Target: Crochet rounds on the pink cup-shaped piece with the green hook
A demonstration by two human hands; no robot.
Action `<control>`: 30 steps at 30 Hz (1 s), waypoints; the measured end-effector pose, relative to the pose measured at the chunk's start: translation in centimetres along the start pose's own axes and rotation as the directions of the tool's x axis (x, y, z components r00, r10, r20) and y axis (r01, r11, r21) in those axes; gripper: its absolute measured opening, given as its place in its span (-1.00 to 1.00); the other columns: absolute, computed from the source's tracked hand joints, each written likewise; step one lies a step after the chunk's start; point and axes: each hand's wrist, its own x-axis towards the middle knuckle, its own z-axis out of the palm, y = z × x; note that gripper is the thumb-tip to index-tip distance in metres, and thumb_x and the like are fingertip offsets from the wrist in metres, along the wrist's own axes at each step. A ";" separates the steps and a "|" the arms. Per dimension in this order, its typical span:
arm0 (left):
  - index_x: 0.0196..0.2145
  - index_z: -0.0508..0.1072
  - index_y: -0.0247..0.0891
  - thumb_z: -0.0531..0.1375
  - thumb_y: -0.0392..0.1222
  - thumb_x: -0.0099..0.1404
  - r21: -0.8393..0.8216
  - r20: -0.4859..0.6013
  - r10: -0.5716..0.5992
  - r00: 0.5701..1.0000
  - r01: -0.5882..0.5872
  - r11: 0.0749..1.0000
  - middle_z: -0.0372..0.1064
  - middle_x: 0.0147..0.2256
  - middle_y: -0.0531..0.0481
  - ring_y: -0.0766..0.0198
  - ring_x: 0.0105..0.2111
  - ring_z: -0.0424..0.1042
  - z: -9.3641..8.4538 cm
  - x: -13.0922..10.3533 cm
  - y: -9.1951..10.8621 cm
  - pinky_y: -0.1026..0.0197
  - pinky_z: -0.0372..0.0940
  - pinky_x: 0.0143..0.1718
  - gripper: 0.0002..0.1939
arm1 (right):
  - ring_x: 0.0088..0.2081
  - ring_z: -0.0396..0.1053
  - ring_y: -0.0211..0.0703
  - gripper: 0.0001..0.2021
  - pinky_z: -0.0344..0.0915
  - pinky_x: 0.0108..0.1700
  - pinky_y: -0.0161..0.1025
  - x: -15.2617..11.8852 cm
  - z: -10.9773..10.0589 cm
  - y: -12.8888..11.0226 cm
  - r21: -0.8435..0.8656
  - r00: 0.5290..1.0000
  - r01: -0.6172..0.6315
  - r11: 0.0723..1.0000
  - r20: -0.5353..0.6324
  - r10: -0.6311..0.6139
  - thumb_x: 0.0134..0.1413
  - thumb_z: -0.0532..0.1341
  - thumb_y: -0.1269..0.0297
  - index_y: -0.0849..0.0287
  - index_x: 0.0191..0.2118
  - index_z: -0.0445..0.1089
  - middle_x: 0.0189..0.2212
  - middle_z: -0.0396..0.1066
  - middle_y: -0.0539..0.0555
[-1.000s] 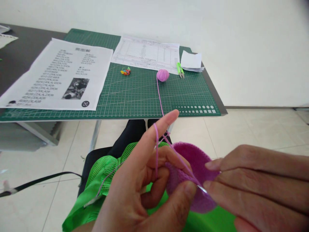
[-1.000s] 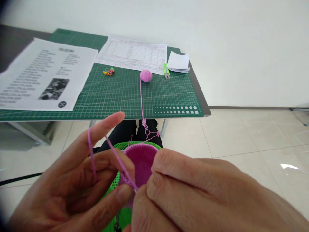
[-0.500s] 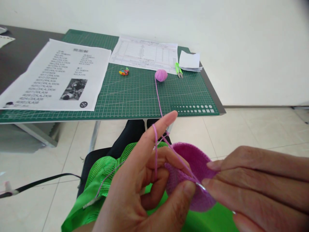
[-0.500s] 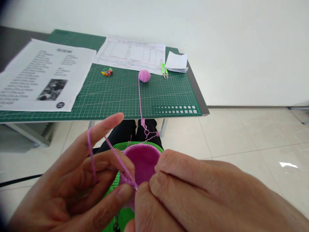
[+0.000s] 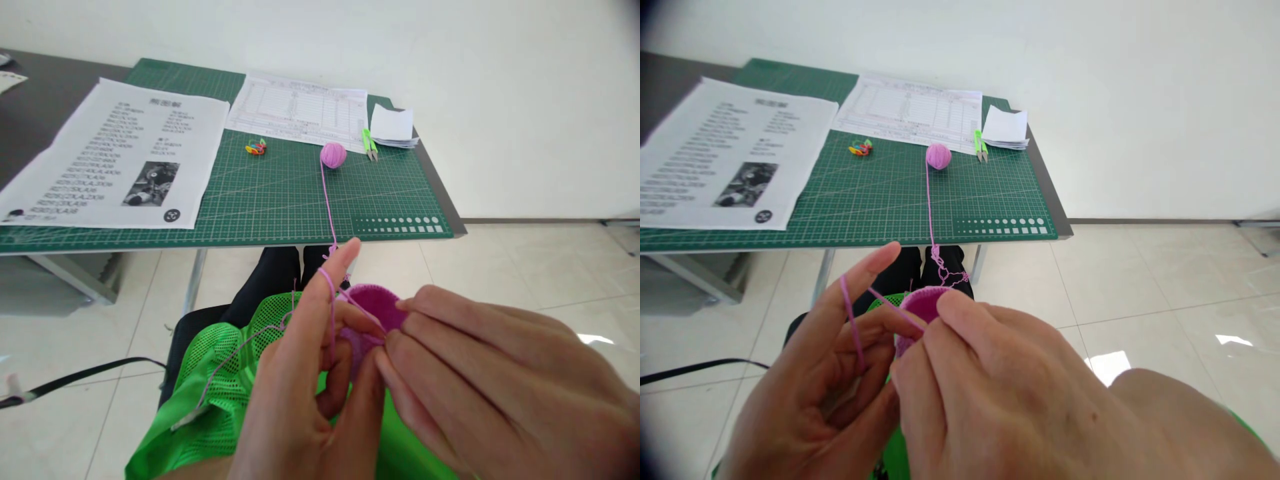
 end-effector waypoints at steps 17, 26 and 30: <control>0.27 0.28 0.22 0.48 -0.23 0.12 -0.365 0.089 -0.080 0.993 0.107 0.925 0.56 -0.37 0.16 0.37 -0.37 0.50 -0.7 0.3 0.2 0.49 0.41 -0.34 -0.16 | -0.49 0.43 -0.25 -0.60 0.49 -0.36 -0.25 0.3 0.5 0.5 0.189 0.996 -0.083 0.978 -0.027 0.090 0.31 0.16 0.38 0.13 -0.60 0.38 -0.60 0.45 -0.03; 0.15 0.38 0.33 0.42 -0.29 0.19 -0.138 -0.007 -0.042 0.999 0.040 0.990 0.53 -0.39 0.21 0.43 -0.42 0.47 -0.3 -0.3 1.3 0.53 0.38 -0.32 -0.32 | -0.29 0.52 -0.04 -0.73 0.57 -0.27 -0.16 -1.0 0.2 0.4 0.298 0.997 -0.074 0.952 -0.015 0.082 0.29 0.17 0.03 0.05 -0.25 0.53 -0.48 0.49 0.04; 0.23 0.31 0.29 0.48 -0.31 0.03 -0.216 0.091 -0.132 0.987 0.148 0.965 0.46 -0.48 0.20 0.41 -0.53 0.33 -1.0 0.3 1.0 0.48 0.35 -0.42 -0.11 | -0.26 0.54 -0.05 -0.74 0.58 -0.25 -0.19 -1.2 -0.4 0.9 0.294 0.998 -0.065 0.954 0.025 0.061 0.31 0.16 0.05 0.06 -0.18 0.53 -0.41 0.54 0.05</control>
